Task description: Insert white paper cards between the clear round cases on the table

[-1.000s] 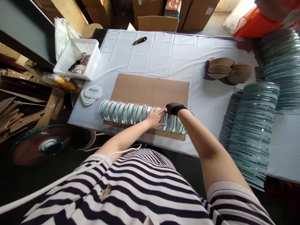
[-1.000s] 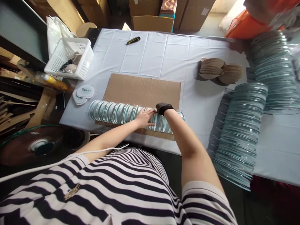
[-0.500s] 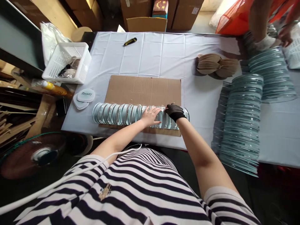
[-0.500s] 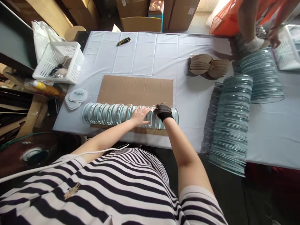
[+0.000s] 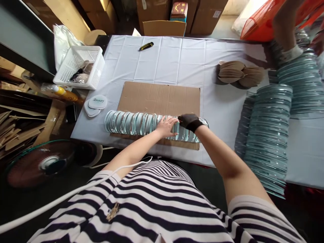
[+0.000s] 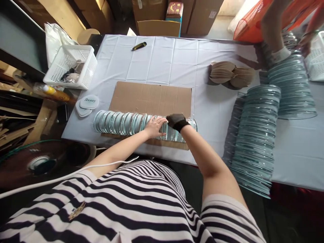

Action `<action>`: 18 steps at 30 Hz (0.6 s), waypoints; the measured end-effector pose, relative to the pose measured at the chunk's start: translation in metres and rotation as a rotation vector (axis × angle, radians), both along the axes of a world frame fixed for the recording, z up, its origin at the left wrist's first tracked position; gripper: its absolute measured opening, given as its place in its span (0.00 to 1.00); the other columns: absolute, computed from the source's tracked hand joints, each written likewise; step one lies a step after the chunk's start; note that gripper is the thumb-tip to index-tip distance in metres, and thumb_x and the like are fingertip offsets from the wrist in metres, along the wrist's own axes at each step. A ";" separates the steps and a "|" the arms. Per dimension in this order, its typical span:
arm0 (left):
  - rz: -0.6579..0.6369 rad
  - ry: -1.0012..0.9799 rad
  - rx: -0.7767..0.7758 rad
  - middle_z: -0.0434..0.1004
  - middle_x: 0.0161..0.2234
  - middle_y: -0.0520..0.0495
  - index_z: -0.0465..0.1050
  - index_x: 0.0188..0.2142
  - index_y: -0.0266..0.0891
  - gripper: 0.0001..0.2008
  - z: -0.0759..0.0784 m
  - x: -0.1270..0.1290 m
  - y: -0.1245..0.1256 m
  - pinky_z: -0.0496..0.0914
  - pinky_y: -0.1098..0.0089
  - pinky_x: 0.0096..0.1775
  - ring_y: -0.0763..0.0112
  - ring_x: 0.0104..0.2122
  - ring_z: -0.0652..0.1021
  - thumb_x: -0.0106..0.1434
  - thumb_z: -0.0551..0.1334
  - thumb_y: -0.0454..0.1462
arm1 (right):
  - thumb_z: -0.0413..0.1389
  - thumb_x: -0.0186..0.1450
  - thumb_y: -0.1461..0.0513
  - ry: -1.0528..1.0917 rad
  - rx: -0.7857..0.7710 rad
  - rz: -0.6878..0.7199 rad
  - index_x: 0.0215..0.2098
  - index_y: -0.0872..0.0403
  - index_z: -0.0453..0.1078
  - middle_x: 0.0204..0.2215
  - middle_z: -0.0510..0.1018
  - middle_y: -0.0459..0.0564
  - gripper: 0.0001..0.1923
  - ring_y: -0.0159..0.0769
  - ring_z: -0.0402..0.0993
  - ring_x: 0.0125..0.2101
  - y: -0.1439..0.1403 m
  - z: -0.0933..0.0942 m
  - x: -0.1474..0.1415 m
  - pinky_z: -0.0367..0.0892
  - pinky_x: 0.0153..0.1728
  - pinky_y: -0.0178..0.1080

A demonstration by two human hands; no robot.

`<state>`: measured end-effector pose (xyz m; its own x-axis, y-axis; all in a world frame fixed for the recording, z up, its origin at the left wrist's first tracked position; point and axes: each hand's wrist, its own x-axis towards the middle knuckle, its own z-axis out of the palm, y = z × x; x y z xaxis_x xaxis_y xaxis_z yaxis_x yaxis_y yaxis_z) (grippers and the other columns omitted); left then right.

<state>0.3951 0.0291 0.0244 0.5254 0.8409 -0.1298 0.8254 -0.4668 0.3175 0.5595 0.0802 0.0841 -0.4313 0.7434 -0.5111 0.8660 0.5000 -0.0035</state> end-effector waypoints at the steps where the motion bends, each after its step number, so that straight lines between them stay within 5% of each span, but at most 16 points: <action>1: 0.003 -0.004 0.008 0.59 0.66 0.45 0.54 0.67 0.44 0.40 0.000 0.000 0.000 0.44 0.50 0.67 0.55 0.66 0.58 0.60 0.59 0.57 | 0.50 0.67 0.59 0.046 0.026 -0.046 0.44 0.53 0.76 0.40 0.81 0.57 0.14 0.44 0.78 0.41 -0.019 -0.005 0.009 0.67 0.40 0.40; 6: 0.001 -0.028 0.027 0.60 0.66 0.45 0.55 0.67 0.43 0.40 0.001 0.001 -0.003 0.44 0.50 0.67 0.55 0.66 0.59 0.60 0.59 0.56 | 0.48 0.68 0.58 0.157 0.025 -0.257 0.45 0.53 0.76 0.40 0.81 0.57 0.16 0.43 0.77 0.41 -0.117 -0.062 0.031 0.65 0.38 0.37; 10: 0.000 -0.003 0.002 0.58 0.67 0.44 0.53 0.68 0.44 0.40 0.004 -0.002 -0.006 0.43 0.49 0.67 0.54 0.67 0.57 0.61 0.59 0.55 | 0.46 0.70 0.58 0.180 -0.027 -0.378 0.51 0.51 0.74 0.48 0.79 0.55 0.18 0.43 0.76 0.45 -0.153 -0.098 0.024 0.65 0.41 0.38; 14: -0.014 0.031 -0.016 0.52 0.69 0.43 0.53 0.68 0.41 0.40 0.011 0.005 -0.004 0.42 0.45 0.67 0.51 0.69 0.49 0.62 0.59 0.54 | 0.46 0.71 0.54 0.257 -0.006 -0.395 0.47 0.51 0.76 0.44 0.81 0.55 0.19 0.42 0.77 0.43 -0.134 -0.076 0.038 0.66 0.41 0.38; 18: -0.135 0.000 0.024 0.46 0.71 0.43 0.47 0.70 0.42 0.41 0.013 0.033 0.005 0.42 0.46 0.67 0.54 0.70 0.45 0.63 0.58 0.53 | 0.42 0.72 0.54 0.111 0.157 -0.571 0.56 0.50 0.71 0.49 0.78 0.55 0.22 0.41 0.77 0.44 -0.053 -0.024 0.065 0.67 0.40 0.37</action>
<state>0.4277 0.0341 0.0369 0.6339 0.7654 -0.1111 0.7548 -0.5809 0.3047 0.6242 0.0269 0.0597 0.0135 0.9362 -0.3511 0.9964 -0.0419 -0.0732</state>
